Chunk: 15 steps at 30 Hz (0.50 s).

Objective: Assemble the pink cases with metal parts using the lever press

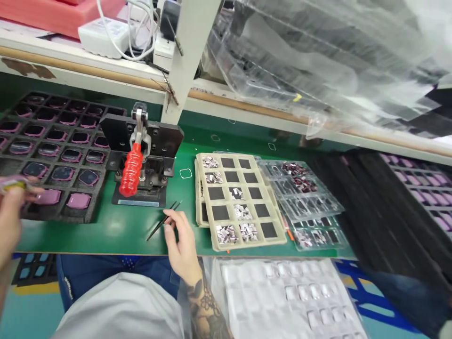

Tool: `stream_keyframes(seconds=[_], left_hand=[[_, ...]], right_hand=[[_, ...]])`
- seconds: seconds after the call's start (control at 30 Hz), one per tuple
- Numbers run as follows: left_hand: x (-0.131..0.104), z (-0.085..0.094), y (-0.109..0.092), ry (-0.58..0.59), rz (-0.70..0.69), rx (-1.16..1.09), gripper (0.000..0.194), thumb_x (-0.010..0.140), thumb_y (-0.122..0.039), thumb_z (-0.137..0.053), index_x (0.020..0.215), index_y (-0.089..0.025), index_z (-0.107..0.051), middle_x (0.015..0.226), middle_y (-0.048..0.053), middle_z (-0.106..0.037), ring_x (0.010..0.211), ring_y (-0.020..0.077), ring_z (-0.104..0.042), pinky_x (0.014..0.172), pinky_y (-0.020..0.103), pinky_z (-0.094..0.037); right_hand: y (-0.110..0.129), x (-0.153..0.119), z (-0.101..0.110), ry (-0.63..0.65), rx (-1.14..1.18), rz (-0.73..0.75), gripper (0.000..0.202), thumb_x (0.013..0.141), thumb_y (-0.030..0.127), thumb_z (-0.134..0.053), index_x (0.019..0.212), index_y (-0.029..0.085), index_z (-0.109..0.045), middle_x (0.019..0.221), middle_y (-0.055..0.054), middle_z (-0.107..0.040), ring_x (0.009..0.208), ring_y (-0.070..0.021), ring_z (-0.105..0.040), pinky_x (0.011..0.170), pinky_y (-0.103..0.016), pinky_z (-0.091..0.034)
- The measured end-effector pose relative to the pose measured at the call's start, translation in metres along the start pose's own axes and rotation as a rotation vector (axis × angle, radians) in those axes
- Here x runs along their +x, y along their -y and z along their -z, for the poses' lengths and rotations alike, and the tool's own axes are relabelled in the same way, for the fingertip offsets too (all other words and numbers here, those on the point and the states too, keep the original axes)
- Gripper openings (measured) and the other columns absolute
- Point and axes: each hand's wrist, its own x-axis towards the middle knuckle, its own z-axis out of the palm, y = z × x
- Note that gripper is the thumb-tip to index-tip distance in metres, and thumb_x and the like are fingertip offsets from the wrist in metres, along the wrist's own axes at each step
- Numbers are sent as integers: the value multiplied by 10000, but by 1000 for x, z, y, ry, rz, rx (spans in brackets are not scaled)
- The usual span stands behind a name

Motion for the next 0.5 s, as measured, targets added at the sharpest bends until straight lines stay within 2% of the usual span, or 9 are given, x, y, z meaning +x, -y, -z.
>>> stream_keyframes(seconds=[0.07, 0.13, 0.17, 0.23, 0.3, 0.4, 0.5], left_hand=[[-55, -26, -27, 85, -28, -308, 338, 1014, -428, -798, 1297, -249, -758, 1138, 46, -866, 861, 249, -833, 773, 426, -697], [-94, -53, -45, 362, 6, -465, 439, 1056, -363, -769, 1469, -233, -699, 1213, 98, -864, 855, 234, -849, 743, 370, -698], [-106, -66, -50, 478, 32, -515, 461, 1079, -355, -745, 1517, -230, -677, 1230, 111, -861, 866, 226, -853, 751, 349, -694], [-116, -88, -55, 644, 110, -604, 459, 1103, -376, -717, 1530, -214, -676, 1229, 124, -856, 864, 215, -852, 736, 314, -679], [-114, -105, -55, 717, 201, -680, 447, 1094, -411, -729, 1483, -192, -699, 1168, 120, -860, 812, 206, -842, 676, 286, -652], [-108, -118, -50, 738, 260, -705, 457, 1073, -430, -752, 1455, -184, -700, 1090, 98, -858, 774, 200, -831, 649, 269, -630], [-109, -119, -47, 757, 211, -644, 424, 1093, -402, -721, 1462, -196, -698, 1069, 81, -854, 824, 201, -839, 716, 274, -638]], right_hand=[[5, -2, -10, -64, 46, 51, 296, 1084, 185, -641, 1366, 251, -700, 1034, -40, -675, 920, -192, -674, 817, -329, -592], [10, -2, -22, -177, 85, 94, 269, 1069, 148, -659, 1299, 265, -738, 1000, -35, -682, 900, -189, -668, 807, -332, -583], [13, -2, -29, -239, 128, 99, 267, 1078, 134, -642, 1275, 272, -757, 978, -34, -686, 890, -189, -671, 802, -336, -581], [19, 1, -40, -353, 255, 70, 281, 1101, 137, -613, 1274, 281, -781, 961, -40, -700, 876, -192, -687, 793, -349, -591], [24, 4, -50, -406, 393, 18, 281, 1111, 165, -621, 1304, 285, -786, 961, -43, -716, 865, -194, -717, 788, -362, -615], [24, 5, -59, -339, 500, -26, 285, 1110, 194, -644, 1328, 290, -800, 1022, -59, -748, 892, -197, -759, 801, -369, -652], [19, 2, -63, -246, 469, -12, 265, 1085, 194, -686, 1271, 296, -845, 1178, -96, -769, 1047, -228, -775, 867, -389, -674]])
